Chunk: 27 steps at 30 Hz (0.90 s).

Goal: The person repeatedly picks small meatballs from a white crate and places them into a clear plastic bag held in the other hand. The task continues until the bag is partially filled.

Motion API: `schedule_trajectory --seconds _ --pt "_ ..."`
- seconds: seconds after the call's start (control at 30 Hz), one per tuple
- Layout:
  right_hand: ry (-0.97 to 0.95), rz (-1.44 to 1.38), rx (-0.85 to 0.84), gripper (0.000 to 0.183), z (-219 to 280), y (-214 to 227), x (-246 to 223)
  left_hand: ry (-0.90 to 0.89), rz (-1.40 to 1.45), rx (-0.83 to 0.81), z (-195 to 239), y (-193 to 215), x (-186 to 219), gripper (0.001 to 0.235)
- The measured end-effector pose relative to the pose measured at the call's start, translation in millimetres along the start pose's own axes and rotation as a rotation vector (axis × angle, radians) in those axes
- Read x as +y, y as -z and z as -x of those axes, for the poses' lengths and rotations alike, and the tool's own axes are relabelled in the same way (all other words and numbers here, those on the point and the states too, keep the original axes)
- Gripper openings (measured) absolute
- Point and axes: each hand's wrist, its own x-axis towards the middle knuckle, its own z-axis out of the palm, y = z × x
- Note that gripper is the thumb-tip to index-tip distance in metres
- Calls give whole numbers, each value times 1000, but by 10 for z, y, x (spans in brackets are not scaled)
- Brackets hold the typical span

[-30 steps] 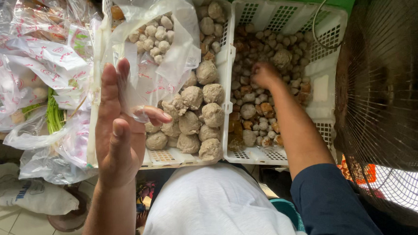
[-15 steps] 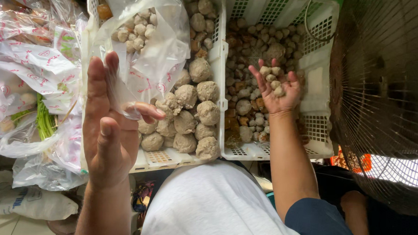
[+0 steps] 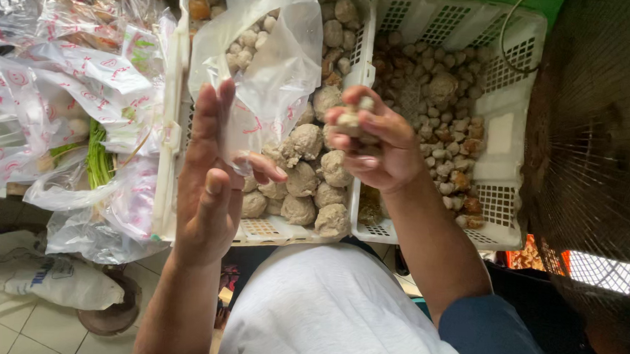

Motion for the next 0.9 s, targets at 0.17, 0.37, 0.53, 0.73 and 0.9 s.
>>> schedule_trajectory --seconds 0.17,0.37,0.53,0.73,0.9 --pt "-260 626 331 41 -1180 -100 417 -21 -48 -23 22 -62 55 91" --pt "-49 953 478 45 -1434 4 276 8 -15 7 96 -9 34 94" --pt "95 1250 -35 17 -208 286 -608 4 78 34 75 119 65 91" --pt "-268 2042 830 19 650 1290 -1156 -7 90 43 38 92 80 89" --pt "-654 2391 533 37 810 1768 -757 -1 34 76 6 44 65 90"
